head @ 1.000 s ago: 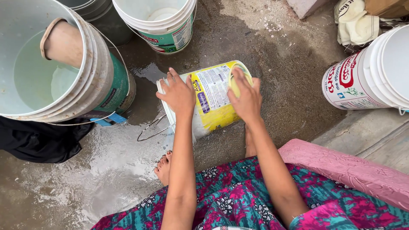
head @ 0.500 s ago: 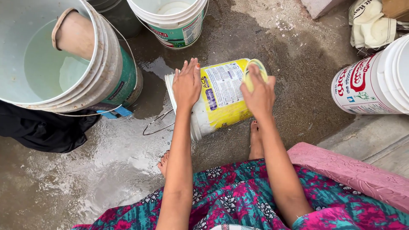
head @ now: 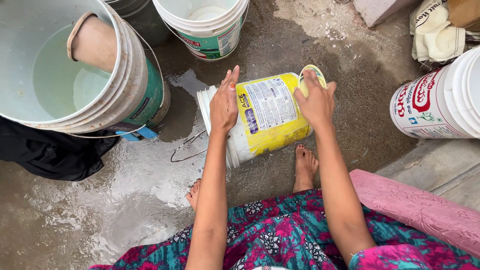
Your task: Cleaning and scrubbing several plastic paint buckets and lids using a brush and soapy water.
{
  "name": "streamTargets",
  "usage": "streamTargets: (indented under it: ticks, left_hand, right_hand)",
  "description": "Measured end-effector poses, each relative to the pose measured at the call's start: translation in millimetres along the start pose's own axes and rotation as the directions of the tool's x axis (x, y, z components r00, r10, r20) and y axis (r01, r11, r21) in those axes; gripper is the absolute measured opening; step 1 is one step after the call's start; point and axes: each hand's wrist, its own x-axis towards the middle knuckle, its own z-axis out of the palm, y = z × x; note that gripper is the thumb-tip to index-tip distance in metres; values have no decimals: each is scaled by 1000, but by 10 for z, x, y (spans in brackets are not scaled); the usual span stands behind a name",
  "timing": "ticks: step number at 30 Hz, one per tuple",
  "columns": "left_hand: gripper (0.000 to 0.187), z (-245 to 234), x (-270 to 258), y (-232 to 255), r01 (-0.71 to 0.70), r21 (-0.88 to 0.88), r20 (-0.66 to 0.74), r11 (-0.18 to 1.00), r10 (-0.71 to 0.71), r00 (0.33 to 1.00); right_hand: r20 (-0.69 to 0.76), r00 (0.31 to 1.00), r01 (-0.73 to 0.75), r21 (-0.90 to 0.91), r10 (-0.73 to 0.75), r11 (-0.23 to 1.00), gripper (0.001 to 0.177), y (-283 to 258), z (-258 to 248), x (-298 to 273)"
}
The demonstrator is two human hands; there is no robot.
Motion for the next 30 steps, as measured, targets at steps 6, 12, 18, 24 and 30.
streamTargets:
  ticks: [6,12,18,24,30]
  left_hand:
    - [68,-2,3,-92,-61,-35,-1,998,61,998]
    - [71,-30,-78,35,-54,-84,-13,995,54,998]
    - [66,-56,-59,18,-81,-147,-92,986,68,994]
    - [63,-55,-62,-10,-83,-240,-125,967,54,991]
    - [66,5,-17,-20,-39,-141,-124,989,21,992]
  right_hand:
    - [145,938,332,-121,-314,936,65,-894,375,-340]
    - [-10,978,205,-120,-208,971,67,152,103,-72]
    - [56,939,340,-316,-341,886,65,-594,240,-60]
    - [107,855,514,-35,-508,857,67,-449,252,-425]
    - [-34,988,144,-157,-151,977,64,-59,63,269]
